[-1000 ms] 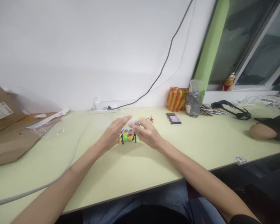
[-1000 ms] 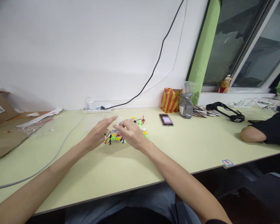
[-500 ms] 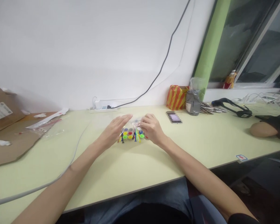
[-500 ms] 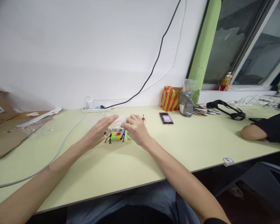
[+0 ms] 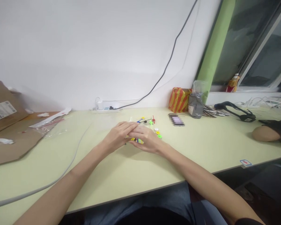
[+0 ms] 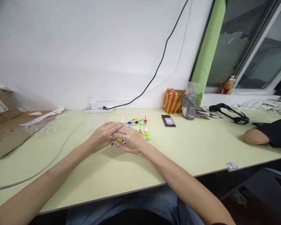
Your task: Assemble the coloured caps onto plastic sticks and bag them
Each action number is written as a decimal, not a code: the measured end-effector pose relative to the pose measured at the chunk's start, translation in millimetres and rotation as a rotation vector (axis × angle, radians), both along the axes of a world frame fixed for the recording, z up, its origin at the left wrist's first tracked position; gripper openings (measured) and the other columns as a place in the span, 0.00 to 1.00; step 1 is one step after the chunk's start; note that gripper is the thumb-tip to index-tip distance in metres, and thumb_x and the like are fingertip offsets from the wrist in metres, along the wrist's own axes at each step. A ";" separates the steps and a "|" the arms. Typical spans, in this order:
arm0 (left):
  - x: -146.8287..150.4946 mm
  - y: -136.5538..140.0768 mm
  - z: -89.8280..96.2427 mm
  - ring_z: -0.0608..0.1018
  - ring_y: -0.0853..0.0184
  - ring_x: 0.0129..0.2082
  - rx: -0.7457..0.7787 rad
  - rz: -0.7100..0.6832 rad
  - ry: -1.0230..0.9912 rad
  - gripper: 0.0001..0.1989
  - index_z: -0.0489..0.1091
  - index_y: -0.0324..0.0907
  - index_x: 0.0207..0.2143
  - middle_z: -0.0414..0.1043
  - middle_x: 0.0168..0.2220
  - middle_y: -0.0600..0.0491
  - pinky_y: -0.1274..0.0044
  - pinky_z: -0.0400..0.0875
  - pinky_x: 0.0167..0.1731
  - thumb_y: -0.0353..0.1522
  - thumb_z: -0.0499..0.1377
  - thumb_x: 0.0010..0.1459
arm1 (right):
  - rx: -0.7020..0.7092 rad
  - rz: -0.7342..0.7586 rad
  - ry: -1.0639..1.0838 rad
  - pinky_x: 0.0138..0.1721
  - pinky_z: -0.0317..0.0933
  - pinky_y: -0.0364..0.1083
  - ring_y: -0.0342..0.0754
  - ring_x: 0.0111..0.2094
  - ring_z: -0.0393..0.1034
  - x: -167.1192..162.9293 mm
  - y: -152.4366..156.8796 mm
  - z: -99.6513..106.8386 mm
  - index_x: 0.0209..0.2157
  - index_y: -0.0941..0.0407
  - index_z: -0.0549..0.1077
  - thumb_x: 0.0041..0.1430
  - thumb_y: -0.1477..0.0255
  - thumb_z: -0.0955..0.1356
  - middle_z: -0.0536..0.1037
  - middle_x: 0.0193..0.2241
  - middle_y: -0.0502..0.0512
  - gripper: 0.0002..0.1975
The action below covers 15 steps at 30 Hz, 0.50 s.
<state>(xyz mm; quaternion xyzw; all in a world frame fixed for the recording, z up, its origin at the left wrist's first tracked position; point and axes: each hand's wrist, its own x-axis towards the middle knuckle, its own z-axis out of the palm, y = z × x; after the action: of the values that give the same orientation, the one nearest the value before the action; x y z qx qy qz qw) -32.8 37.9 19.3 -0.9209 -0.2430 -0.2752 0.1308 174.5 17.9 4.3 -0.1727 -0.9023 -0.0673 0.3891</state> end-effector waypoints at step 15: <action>-9.4 -5.3 13.1 0.56 0.54 0.69 0.008 0.082 0.175 0.40 0.41 0.44 0.71 0.54 0.69 0.44 0.57 0.45 0.68 0.35 0.58 0.62 | 0.125 -0.120 -0.312 0.64 0.50 0.62 0.59 0.66 0.52 0.0 -11.2 9.1 0.54 0.52 0.73 0.66 0.54 0.65 0.67 0.61 0.62 0.22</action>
<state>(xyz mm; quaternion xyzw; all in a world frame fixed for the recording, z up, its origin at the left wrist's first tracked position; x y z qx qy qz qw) -42.2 32.6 32.4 -0.9302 -0.2670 -0.1890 0.1666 174.4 6.7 13.4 -0.1893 -0.9339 -0.1723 0.2498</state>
